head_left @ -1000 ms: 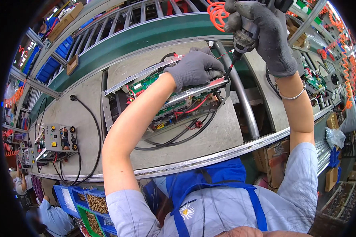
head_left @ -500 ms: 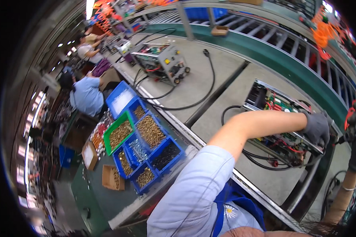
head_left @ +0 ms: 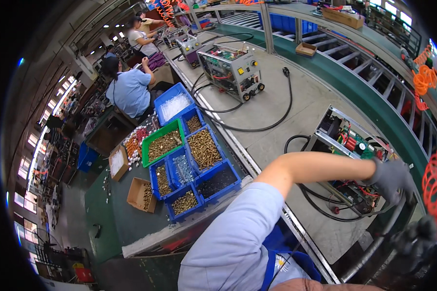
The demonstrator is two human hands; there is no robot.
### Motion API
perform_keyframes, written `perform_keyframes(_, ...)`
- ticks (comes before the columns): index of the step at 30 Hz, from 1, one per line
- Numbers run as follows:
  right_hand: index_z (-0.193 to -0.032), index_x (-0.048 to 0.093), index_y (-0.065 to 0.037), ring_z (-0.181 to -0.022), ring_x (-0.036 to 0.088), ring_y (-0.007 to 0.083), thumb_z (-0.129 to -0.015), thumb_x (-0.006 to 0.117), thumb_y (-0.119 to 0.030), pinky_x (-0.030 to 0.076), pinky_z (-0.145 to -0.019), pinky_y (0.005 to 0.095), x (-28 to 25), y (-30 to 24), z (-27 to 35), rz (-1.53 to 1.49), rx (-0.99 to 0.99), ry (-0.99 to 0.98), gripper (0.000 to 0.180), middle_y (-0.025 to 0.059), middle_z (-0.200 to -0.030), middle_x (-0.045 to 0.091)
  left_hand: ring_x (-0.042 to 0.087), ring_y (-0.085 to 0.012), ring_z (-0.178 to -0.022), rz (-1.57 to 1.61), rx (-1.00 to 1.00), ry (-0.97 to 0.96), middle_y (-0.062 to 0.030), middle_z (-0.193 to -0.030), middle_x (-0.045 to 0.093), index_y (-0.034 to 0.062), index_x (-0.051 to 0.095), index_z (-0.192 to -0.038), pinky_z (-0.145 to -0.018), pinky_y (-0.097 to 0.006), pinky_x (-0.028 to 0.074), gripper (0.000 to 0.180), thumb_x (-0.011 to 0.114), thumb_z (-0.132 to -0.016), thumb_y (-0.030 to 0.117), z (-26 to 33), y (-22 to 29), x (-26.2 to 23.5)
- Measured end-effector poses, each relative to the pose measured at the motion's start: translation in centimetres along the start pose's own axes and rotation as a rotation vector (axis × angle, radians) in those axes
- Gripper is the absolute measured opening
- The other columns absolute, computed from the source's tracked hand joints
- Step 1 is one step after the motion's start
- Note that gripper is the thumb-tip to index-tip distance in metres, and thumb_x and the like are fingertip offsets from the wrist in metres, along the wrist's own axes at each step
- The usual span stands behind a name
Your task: The person assembles an electronic device by securing a circuit board into a metal chassis using a pneumatic screwdriver. They repeatedly pick screws from bins, drive them into the board, and adjust the unit's position on the workbench.
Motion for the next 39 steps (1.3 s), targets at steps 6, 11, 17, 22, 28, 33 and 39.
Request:
perform_keyframes(6, -0.123, 0.051, -0.004, -0.122, 0.052, 0.0324, -0.081, 0.07, -0.026, 0.042, -0.103, 0.044, 2.4, 13.5, 9.0, 0.608, -0.283, 0.431, 0.051, 0.019, -0.132, 0.051, 0.064, -0.0414, -0.091, 0.37, -0.565, 0.0, -0.019, -0.096, 0.067, 0.0091, 0.059, -0.118, -0.08, -0.047, 0.05, 0.068, 0.081, -0.059, 0.037, 14.5, 10.0, 7.1)
perform_keyframes(11, -0.133, 0.049, 0.001, -0.12, 0.053, 0.0274, -0.088, 0.066, -0.032, 0.042, -0.101, 0.0411, 10.5, 15.9, 6.7, 0.563, 0.26, -0.066, 0.059, 0.0205, -0.133, 0.053, 0.062, -0.0329, -0.085, -0.051, -0.581, 0.238, -0.009, -0.082, 0.064, 0.0132, 0.063, -0.087, -0.08, -0.045, 0.047, 0.032, 0.076, -0.06, 0.023, 22.8, 9.4, 5.3)
perform_keyframes(17, -0.127, 0.049, 0.003, -0.053, 0.058, 0.0186, -0.086, 0.064, -0.048, 0.048, -0.047, 0.0251, 15.1, 22.0, 7.5, -0.329, 1.081, -0.288, 0.067, 0.0118, -0.083, 0.062, 0.06, -0.0235, -0.095, -0.661, -0.558, -0.054, -0.0038, -0.087, 0.062, 0.0143, 0.062, -0.088, -0.091, -0.044, 0.043, 0.027, 0.07, -0.062, 0.017, 28.3, 11.1, 4.4)
perform_keyframes(22, -0.128, 0.047, 0.001, -0.051, 0.056, 0.013, -0.075, 0.069, -0.039, 0.05, -0.045, 0.0269, 15.7, 23.2, 9.3, -0.452, 1.101, -0.17, 0.07, 0.0076, -0.078, 0.058, 0.064, -0.0333, -0.093, -1.102, -1.212, 0.248, -0.0161, -0.102, 0.065, 0.0037, 0.062, -0.112, -0.077, -0.046, 0.051, 0.045, 0.064, -0.068, 0.012, 38.7, 16.4, -5.4)
perform_keyframes(28, -0.124, 0.049, 0.0, -0.052, 0.058, 0.015, -0.076, 0.067, -0.033, 0.05, -0.044, 0.0279, 13.0, 22.6, 11.0, -0.354, 1.086, -0.084, 0.061, 0.0097, -0.079, 0.059, 0.064, -0.0304, -0.093, -1.373, -1.755, -0.149, -0.0114, -0.098, 0.067, 0.012, 0.067, -0.101, -0.085, -0.042, 0.046, 0.026, 0.065, -0.075, 0.017, 57.4, 23.6, -11.9)
perform_keyframes(33, -0.124, 0.049, 0.002, -0.051, 0.058, 0.0156, -0.073, 0.067, -0.031, 0.049, -0.043, 0.0289, 13.7, 20.4, 10.0, -0.359, 0.997, 0.007, 0.063, 0.0108, -0.078, 0.059, 0.065, -0.0267, -0.099, -1.091, -1.726, -0.255, -0.0096, -0.099, 0.067, 0.0115, 0.071, -0.09, -0.087, -0.042, 0.048, 0.016, 0.066, -0.075, 0.017, 61.8, 20.9, -10.4)
perform_keyframes(39, -0.127, 0.047, 0.003, -0.047, 0.056, 0.0156, -0.068, 0.068, -0.034, 0.049, -0.042, 0.0282, 13.0, 18.9, 10.3, -0.31, 0.895, 0.086, 0.073, 0.0111, -0.076, 0.058, 0.066, -0.0359, -0.087, -0.92, -1.7, -0.118, -0.0149, -0.092, 0.066, 0.0102, 0.07, -0.089, -0.079, -0.049, 0.053, 0.013, 0.063, -0.081, 0.017, 62.2, 21.3, -11.8)
Point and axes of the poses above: each hand's wrist, its own z-axis away from the middle knuckle, its own x-axis out of the palm, y = z × x, the point moved 4 cm from there along -z, towards the middle knuckle
